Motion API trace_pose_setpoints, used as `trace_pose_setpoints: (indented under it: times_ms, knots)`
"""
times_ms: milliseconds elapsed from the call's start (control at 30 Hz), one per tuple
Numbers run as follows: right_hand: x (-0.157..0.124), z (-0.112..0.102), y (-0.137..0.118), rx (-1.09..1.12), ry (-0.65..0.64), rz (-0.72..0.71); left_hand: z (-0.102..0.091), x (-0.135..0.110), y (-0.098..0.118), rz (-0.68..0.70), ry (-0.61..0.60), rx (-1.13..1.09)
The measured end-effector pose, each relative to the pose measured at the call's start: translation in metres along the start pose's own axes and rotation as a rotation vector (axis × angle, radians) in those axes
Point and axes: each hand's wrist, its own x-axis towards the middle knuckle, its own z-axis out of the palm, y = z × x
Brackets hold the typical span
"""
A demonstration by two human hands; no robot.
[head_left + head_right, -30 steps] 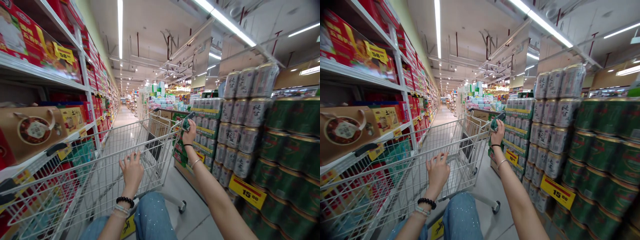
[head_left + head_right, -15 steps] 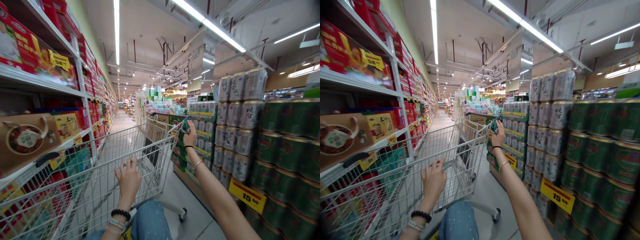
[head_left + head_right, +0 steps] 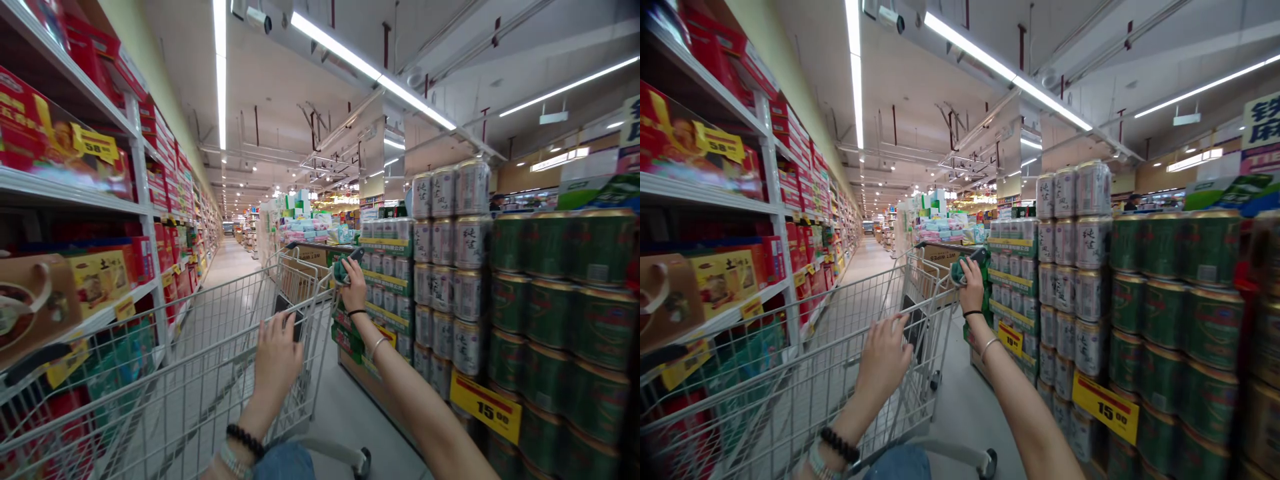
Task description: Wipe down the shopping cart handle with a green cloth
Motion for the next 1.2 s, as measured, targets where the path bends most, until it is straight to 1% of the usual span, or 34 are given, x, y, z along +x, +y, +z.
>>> trace_pose_setpoints:
  times_ms: [67, 133, 167, 233, 300, 367, 400, 467, 533, 567, 600, 667, 733, 800, 833, 900, 1000, 1067, 1133, 1200]
  knots:
    - [0.008, 0.0, 0.004, -0.006, 0.014, 0.032, 0.002, 0.036, 0.022, 0.087, 0.014, -0.051]
    - [0.006, 0.001, 0.005, -0.012, 0.014, 0.062, 0.009, 0.065, 0.039, 0.11, -0.016, -0.08]
    - [0.001, 0.002, 0.005, -0.015, 0.006, 0.069, 0.014, 0.075, 0.045, 0.095, -0.044, -0.087]
    - [-0.011, 0.0, 0.004, -0.018, -0.036, 0.052, 0.025, 0.085, 0.053, 0.056, -0.12, -0.098]
    - [-0.019, -0.005, 0.003, -0.007, -0.115, -0.003, 0.035, 0.082, 0.055, 0.036, -0.154, -0.094]
    - [-0.014, -0.013, 0.006, 0.012, -0.162, -0.054, 0.043, 0.075, 0.053, 0.04, -0.143, -0.07]
    - [-0.007, -0.016, 0.008, 0.016, -0.153, -0.061, 0.045, 0.072, 0.052, 0.046, -0.131, -0.054]
    - [0.013, -0.02, 0.014, 0.004, -0.088, -0.026, 0.048, 0.068, 0.05, 0.053, -0.116, -0.036]
    - [0.027, -0.018, 0.019, -0.023, -0.039, 0.039, 0.049, 0.067, 0.05, 0.052, -0.109, -0.039]
    - [0.028, -0.015, 0.021, -0.036, -0.029, 0.07, 0.048, 0.067, 0.05, 0.052, -0.105, -0.047]
    - [0.024, -0.012, 0.021, -0.048, -0.029, 0.093, 0.048, 0.067, 0.05, 0.052, -0.101, -0.056]
    - [0.004, -0.004, 0.019, -0.064, -0.046, 0.103, 0.048, 0.067, 0.05, 0.05, -0.091, -0.076]
    - [-0.024, -0.001, 0.015, -0.069, -0.1, 0.059, 0.047, 0.066, 0.049, 0.049, -0.079, -0.096]
    - [-0.043, -0.002, 0.013, -0.066, -0.168, -0.01, 0.048, 0.064, 0.048, 0.053, -0.065, -0.112]
    - [-0.046, -0.004, 0.013, -0.067, -0.182, -0.038, 0.048, 0.063, 0.047, 0.059, -0.059, -0.119]
    - [-0.039, -0.008, 0.013, -0.081, -0.148, -0.057, 0.05, 0.06, 0.044, 0.075, -0.041, -0.132]
    - [-0.017, -0.007, 0.011, -0.118, -0.043, -0.019, 0.053, 0.056, 0.041, 0.094, -0.009, -0.145]
    - [-0.013, -0.002, 0.007, -0.128, -0.025, 0.004, 0.055, 0.054, 0.04, 0.097, 0.0, -0.149]
    - [-0.023, 0.001, 0.002, -0.112, -0.061, -0.01, 0.056, 0.054, 0.039, 0.103, 0.0, -0.155]
    - [-0.039, -0.001, -0.002, -0.072, -0.151, -0.074, 0.056, 0.054, 0.038, 0.107, 0.001, -0.163]
